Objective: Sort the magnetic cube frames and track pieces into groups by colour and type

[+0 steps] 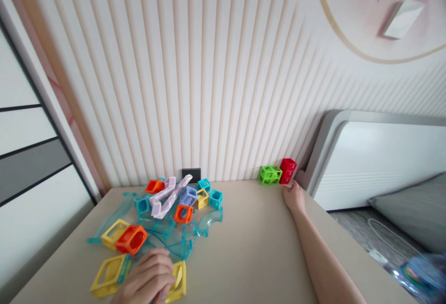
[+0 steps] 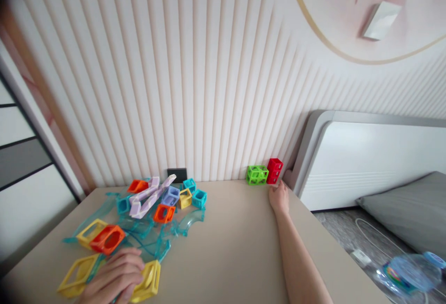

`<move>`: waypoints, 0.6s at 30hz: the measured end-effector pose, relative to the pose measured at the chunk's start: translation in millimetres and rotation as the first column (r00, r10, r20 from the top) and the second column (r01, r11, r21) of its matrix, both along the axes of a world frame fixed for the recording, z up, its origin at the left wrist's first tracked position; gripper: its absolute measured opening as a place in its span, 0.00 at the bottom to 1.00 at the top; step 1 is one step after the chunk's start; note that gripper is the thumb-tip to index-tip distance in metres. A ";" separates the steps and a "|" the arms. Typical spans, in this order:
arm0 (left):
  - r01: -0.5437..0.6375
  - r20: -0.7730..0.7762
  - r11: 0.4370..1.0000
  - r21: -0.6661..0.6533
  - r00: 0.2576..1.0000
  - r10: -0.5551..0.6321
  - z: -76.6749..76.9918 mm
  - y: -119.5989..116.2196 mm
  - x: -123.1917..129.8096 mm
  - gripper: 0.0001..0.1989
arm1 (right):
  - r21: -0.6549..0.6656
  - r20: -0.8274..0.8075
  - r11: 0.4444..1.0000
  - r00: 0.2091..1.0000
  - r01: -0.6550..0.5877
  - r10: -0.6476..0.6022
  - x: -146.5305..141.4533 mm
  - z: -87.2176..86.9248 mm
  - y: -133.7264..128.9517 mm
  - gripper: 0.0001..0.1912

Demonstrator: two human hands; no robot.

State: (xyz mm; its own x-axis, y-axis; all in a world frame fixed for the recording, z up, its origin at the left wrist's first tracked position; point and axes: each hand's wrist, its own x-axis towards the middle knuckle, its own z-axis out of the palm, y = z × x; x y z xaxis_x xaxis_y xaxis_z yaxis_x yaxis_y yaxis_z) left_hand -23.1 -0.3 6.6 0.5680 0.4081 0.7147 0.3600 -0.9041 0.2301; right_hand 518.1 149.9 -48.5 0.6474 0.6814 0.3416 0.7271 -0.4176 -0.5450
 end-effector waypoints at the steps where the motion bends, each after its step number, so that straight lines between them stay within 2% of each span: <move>1: 0.010 -0.017 1.000 0.000 1.000 -0.010 0.0 0.7 -0.8 0.10 | -0.013 0.006 1.000 1.000 -0.012 0.012 -7.1 1.0 -6.6 0.28; 7: 0.044 -0.035 0.998 -0.038 0.998 -0.045 -4.9 0.9 3.6 0.12 | -0.090 0.052 0.984 0.986 -0.155 0.160 -66.9 7.1 -37.3 0.20; 13: 0.087 -0.034 0.995 -0.052 0.995 -0.089 -7.0 -0.4 7.9 0.12 | -0.145 0.140 0.922 0.916 -0.358 0.377 -135.6 10.1 -51.7 0.16; 16: 0.095 -0.037 0.994 -0.055 0.995 -0.097 -5.7 -1.0 9.1 0.12 | -0.175 0.163 0.898 0.887 -0.405 0.432 -153.3 11.9 -54.7 0.15; 18: 0.090 -0.031 0.994 -0.061 0.995 -0.092 -4.1 -1.4 9.8 0.12 | -0.187 0.164 0.901 0.891 -0.393 0.423 -155.0 14.2 -52.4 0.15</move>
State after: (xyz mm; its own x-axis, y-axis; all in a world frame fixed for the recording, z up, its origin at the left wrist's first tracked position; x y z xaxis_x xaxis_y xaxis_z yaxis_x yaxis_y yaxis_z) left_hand -13.2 -1.7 2.5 0.6285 0.3948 0.6702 0.2850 -0.9186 0.2738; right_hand 363.1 97.4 -34.3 0.2322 0.9221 0.3096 0.9354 -0.1244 -0.3310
